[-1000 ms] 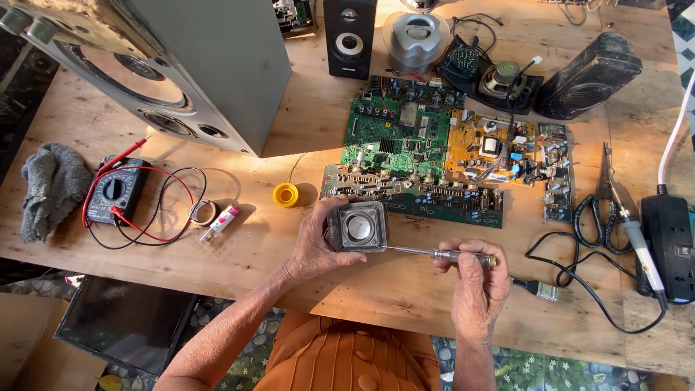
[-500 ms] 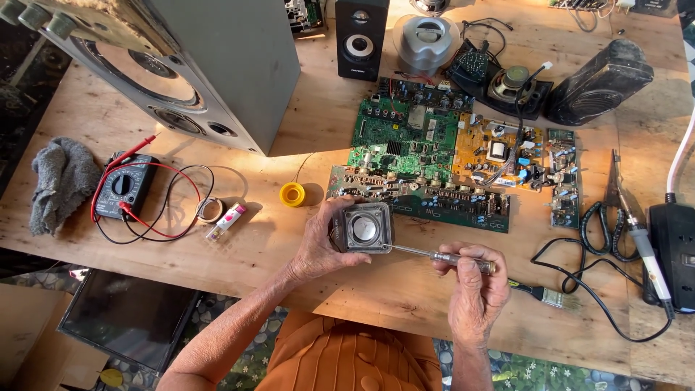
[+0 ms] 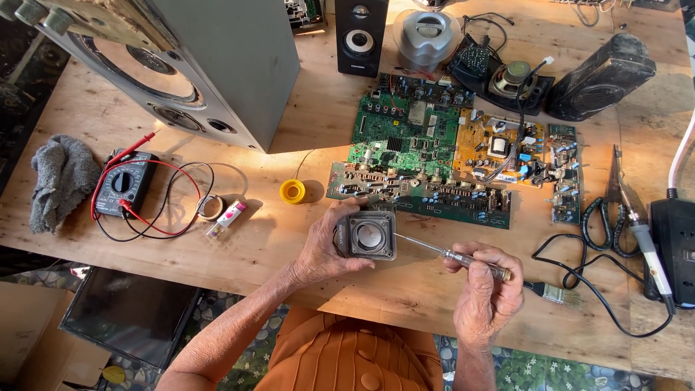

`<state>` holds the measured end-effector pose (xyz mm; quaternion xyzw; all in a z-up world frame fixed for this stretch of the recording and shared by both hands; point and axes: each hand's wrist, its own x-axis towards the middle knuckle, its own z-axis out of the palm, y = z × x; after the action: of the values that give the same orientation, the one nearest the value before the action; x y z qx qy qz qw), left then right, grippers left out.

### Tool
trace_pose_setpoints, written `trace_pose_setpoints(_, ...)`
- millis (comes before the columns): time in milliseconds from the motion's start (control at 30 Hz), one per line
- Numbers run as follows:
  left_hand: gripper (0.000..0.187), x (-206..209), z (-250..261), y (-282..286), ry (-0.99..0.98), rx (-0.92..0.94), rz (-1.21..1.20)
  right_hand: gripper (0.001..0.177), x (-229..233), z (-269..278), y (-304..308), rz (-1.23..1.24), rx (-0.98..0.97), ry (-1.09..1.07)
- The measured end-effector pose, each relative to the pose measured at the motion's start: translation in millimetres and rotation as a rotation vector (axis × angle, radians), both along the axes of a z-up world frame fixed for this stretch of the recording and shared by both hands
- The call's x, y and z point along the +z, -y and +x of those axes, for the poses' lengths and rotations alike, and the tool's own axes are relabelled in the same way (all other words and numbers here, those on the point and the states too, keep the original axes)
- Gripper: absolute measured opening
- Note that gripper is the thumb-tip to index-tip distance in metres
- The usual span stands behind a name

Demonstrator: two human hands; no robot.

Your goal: The person uses a screwdriver to remove screws from a small square electronic component on a wooden workbench. They then use their fingers to pull out a small cylindrical part from the component and place it on the table. The person continues to unscrew and remove parts from the component.

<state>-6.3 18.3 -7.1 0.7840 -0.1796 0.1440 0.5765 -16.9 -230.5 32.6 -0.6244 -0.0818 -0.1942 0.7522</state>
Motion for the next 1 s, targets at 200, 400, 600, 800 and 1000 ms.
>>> trace_pose_setpoints(200, 0.078, 0, -2, 4, 0.038, -0.004, 0.039, 0.017, -2, 0, 0, 0.018, -0.004, 0.015)
trace_pose_setpoints(400, 0.078, 1, -1, 10, 0.053, -0.023, -0.021, 0.016, -3, -1, 0, 0.01, 0.012, 0.017)
trace_pose_setpoints(600, 0.081, 3, 1, 13, 0.073, -0.03, 0.001, 0.017, -7, -1, 3, 0.014, -0.014, 0.009)
trace_pose_setpoints(800, 0.087, 5, 2, 12, -0.012, -0.029, 0.003, 0.017, 2, -5, 3, -0.082, 0.012, 0.033)
trace_pose_setpoints(1000, 0.085, 12, 5, 14, -0.144, -0.068, -0.154, 0.017, 8, -7, -4, -0.16, 0.081, 0.099)
